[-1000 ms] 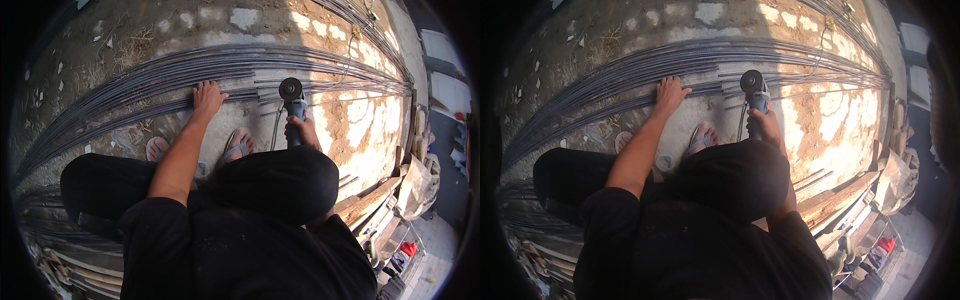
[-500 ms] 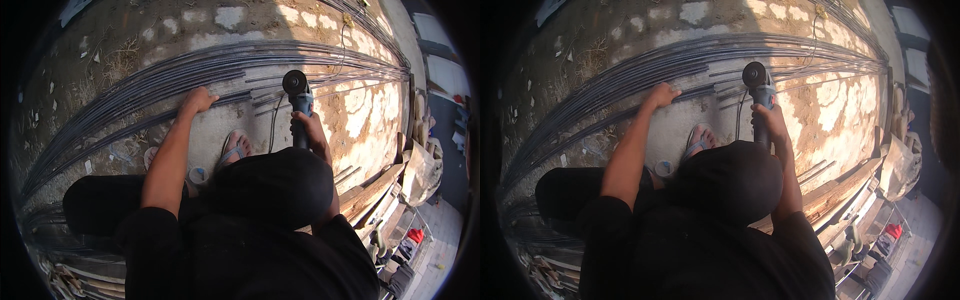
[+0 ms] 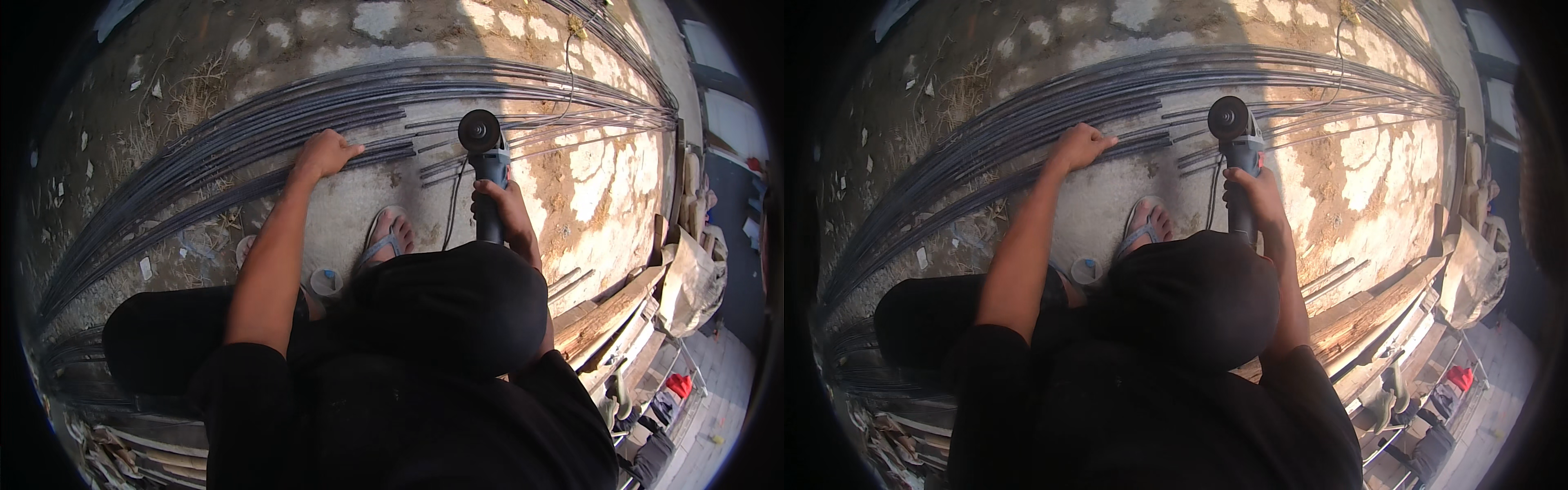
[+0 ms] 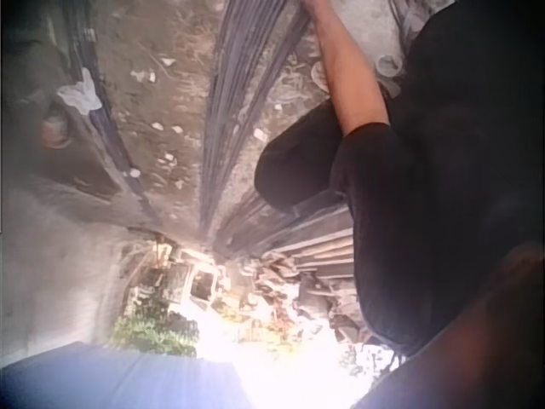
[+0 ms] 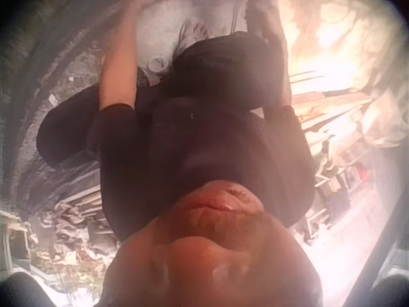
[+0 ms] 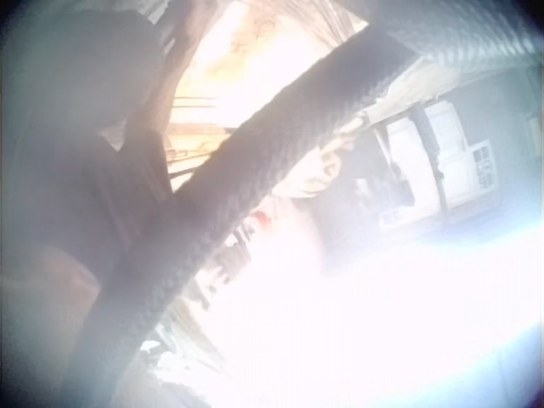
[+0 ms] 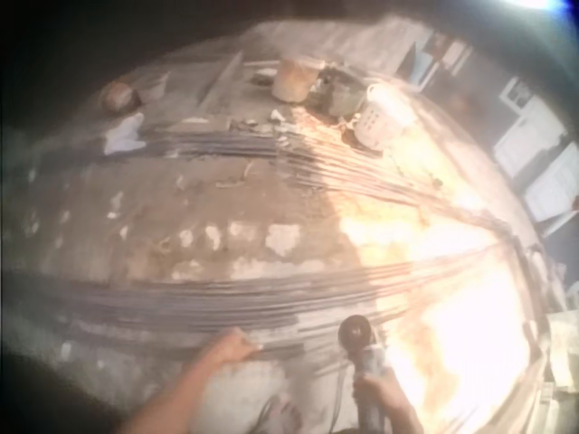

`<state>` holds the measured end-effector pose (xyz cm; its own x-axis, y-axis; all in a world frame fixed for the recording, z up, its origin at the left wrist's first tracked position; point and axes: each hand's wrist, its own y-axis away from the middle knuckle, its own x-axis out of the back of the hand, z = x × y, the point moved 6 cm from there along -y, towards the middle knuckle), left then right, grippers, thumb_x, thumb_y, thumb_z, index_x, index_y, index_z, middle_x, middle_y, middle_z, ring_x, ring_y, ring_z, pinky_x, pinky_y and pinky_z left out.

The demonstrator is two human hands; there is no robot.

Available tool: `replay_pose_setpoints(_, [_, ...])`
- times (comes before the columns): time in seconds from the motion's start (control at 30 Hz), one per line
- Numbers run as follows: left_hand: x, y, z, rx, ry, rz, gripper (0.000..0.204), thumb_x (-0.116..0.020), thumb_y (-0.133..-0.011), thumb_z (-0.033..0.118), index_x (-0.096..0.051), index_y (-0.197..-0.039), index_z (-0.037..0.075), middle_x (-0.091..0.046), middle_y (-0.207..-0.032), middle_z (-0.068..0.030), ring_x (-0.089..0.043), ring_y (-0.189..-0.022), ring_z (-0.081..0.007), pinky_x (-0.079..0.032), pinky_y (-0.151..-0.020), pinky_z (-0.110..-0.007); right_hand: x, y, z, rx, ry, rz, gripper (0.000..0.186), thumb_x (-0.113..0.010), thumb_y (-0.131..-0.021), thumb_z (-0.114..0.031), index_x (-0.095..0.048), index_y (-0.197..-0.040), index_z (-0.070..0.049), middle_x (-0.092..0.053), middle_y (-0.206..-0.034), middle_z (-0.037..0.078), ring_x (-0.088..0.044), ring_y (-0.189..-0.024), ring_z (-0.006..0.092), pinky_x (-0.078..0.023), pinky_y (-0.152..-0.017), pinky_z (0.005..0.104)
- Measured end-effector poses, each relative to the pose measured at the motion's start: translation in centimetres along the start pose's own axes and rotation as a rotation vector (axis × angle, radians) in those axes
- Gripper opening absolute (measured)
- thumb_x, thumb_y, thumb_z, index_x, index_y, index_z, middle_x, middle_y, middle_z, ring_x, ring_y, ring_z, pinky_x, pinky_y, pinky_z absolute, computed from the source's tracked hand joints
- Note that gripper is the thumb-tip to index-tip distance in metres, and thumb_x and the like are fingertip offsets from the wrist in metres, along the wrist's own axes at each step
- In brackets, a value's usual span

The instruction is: The person sits on the ground and uses an angle grinder to cut a bundle of metal rods. They hold the rods steady with one hand while operating the tool with the other, creating sparks as they cut through the metal.

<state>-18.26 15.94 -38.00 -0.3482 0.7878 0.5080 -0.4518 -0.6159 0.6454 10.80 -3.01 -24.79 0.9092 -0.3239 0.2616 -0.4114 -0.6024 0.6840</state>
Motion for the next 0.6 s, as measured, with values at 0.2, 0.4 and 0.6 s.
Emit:
replay_pose_setpoints(0.2, [-0.2, -0.2, 1.2, -0.090, -0.090, -0.084, 0.053, -0.070, -0.095, 0.052, -0.067, -0.066, 0.007, -0.062, -0.061, -0.0064, -0.057, -0.057, -0.0184, -0.044, -0.059, -0.038, 0.1, 0.7, -0.3, -0.007, 0.021, 0.011, 0.036, -0.077, -0.083, -0.025, -0.062, -0.101, 0.002, -0.066, -0.080, 0.010, -0.066, -0.062, 0.0194, -0.056, -0.058, 0.0339])
replay_pose_setpoints(0.4, [1.3, 1.6, -0.1, 0.003, -0.083, 0.163, 0.051, -0.070, -0.095, 0.052, -0.074, -0.080, 0.004, -0.067, -0.068, -0.0092, -0.065, -0.067, -0.0241, -0.049, -0.067, -0.044, 0.4, 1.8, -0.4, -0.021, -0.105, 0.014, 0.038, -0.074, -0.085, -0.031, -0.058, -0.102, -0.001, -0.064, -0.079, 0.009, -0.065, -0.060, 0.0191, -0.055, -0.055, 0.0335])
replay_pose_setpoints(0.6, [-0.7, 0.4, 0.0, 0.057, -0.045, 0.032, 0.051, -0.068, -0.095, 0.053, -0.079, -0.090, 0.003, -0.074, -0.080, -0.0155, -0.072, -0.081, -0.0298, -0.054, -0.080, -0.046, 0.8, 0.5, -1.7, 0.009, 0.113, 0.042, 0.032, -0.077, -0.081, -0.027, -0.064, -0.092, 0.000, -0.065, -0.075, 0.008, -0.066, -0.061, 0.0180, -0.055, -0.055, 0.0325])
